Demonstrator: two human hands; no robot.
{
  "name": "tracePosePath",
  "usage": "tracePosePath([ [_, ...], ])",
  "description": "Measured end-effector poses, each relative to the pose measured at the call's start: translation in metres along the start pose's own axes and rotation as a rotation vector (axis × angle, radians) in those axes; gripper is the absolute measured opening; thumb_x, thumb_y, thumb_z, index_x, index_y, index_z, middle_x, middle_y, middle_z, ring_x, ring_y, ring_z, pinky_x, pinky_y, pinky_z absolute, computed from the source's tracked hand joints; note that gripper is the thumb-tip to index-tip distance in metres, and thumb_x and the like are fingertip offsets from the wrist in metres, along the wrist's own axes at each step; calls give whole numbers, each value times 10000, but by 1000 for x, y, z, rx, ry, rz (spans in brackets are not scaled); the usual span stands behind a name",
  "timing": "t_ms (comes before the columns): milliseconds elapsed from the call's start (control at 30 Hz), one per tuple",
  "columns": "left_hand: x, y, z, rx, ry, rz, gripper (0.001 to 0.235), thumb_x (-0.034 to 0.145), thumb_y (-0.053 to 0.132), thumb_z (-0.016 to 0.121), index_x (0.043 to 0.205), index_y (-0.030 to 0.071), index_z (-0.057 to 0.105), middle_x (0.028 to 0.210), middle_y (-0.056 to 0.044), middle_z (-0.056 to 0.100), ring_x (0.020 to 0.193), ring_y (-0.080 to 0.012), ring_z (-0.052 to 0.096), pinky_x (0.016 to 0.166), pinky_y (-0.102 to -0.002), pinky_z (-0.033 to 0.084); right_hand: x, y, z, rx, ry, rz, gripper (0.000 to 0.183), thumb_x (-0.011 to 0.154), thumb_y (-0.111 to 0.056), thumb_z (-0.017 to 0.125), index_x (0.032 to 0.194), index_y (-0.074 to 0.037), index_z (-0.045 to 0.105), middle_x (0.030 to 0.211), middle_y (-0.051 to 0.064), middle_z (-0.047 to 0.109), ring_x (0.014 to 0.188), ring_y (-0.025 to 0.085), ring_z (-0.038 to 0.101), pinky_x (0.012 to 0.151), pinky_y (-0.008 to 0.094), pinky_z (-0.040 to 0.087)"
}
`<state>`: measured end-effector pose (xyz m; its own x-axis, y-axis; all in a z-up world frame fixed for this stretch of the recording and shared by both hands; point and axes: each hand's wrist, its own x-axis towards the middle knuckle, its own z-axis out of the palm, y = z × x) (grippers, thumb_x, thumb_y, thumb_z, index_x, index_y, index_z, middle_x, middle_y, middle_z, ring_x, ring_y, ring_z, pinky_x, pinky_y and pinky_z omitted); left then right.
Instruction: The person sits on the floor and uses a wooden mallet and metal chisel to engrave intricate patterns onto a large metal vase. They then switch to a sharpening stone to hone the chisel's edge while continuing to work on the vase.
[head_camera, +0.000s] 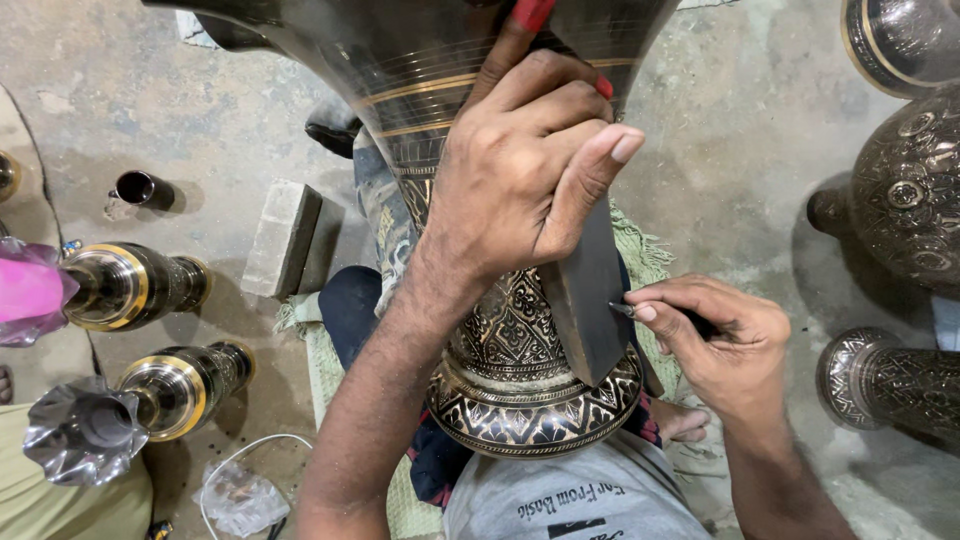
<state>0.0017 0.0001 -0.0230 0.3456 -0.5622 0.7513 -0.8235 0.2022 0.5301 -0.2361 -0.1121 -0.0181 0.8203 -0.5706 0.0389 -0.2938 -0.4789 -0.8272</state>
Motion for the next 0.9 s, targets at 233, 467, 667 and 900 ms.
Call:
tracePosePath([
  [233, -1, 0, 0, 1, 9, 5, 344, 1147, 284, 582, 965, 64, 774, 983, -68, 711, 1130, -238, 657, 1194, -431, 415, -2, 6, 3, 133, -16, 92, 115, 930, -67, 763, 1026, -6, 781, 834, 50, 724, 617, 52, 570, 532, 198, 432],
  [467, 0, 0, -1, 0, 1, 4, 336, 1149, 286, 585, 982, 66, 778, 984, -67, 707, 1136, -237, 652, 1203, -431, 404, -7, 83, -3, 413, 92, -96, 96, 1004, -104, 747, 1082, -49, 762, 923, 62, 755, 589, 35, 594, 540, 185, 469],
  [667, -1, 0, -1, -3, -5, 0, 303, 1114, 251, 565, 1004, 64, 778, 1006, -70, 711, 1102, -226, 649, 1223, -435, 383, -13, 266, 11, -171, 308, 232, 151, 1020, -56, 695, 1159, -39, 751, 1094, 130, 748, 878, 155, 713, 715, 260, 608],
  [900, 0, 1, 1, 8, -7, -2, 293, 1134, 249, 598, 996, 64, 779, 1003, -78, 718, 1148, -250, 653, 1218, -436, 387, -113, 357, 39, -564, 70, 278, 206, 934, -103, 641, 1021, -70, 824, 984, 173, 761, 858, 304, 736, 862, 404, 588],
])
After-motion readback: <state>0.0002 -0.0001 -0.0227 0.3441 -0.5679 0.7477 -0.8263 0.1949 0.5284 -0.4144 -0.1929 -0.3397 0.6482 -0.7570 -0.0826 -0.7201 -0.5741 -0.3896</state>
